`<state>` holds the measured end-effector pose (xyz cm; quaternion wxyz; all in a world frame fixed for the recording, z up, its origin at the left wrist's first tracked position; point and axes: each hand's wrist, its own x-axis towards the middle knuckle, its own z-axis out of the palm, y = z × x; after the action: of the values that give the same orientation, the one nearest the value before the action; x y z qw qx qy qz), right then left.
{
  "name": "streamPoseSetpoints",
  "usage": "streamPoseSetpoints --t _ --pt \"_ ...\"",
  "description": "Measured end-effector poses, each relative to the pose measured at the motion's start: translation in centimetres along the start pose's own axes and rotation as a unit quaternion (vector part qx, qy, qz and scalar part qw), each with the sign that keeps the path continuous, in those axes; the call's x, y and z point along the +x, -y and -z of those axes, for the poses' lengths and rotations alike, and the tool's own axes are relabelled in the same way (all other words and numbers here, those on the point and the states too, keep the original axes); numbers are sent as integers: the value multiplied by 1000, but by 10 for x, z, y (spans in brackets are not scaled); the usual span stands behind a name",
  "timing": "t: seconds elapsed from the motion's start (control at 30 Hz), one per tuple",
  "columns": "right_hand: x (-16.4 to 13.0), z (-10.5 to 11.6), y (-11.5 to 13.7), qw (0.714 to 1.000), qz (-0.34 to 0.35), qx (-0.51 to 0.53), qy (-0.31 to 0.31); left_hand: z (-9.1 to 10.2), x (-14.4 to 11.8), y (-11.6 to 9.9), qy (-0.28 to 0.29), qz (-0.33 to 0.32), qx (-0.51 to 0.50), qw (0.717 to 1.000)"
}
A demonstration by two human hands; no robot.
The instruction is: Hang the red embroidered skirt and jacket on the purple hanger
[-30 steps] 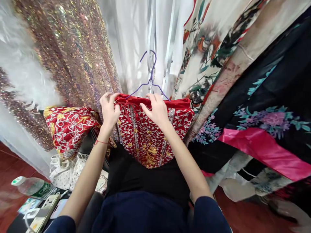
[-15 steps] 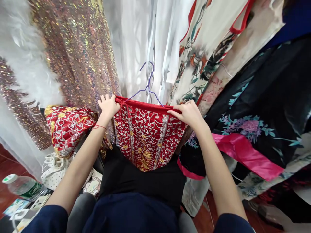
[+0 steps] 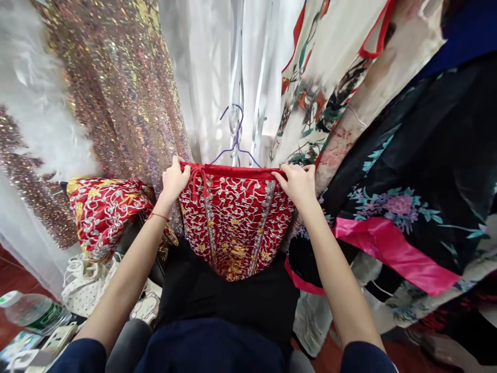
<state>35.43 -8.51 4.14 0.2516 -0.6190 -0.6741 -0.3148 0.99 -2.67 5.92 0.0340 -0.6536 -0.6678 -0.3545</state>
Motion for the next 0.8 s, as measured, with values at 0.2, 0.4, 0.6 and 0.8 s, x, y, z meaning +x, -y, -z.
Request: streamPoseSetpoints --t 0.2,0.4,0.6,0.8 --pt "-1 15 32 999 35 -25 -22 16 -53 -15 4 -93 74 993" --pt "9 36 116 980 189 64 -28 70 -116 47 -19 -125 173 977" --pt "4 40 249 913 378 151 -15 90 -150 141 14 135 244 960" --pt "-14 32 339 886 423 187 -28 121 -156 153 42 137 234 962"
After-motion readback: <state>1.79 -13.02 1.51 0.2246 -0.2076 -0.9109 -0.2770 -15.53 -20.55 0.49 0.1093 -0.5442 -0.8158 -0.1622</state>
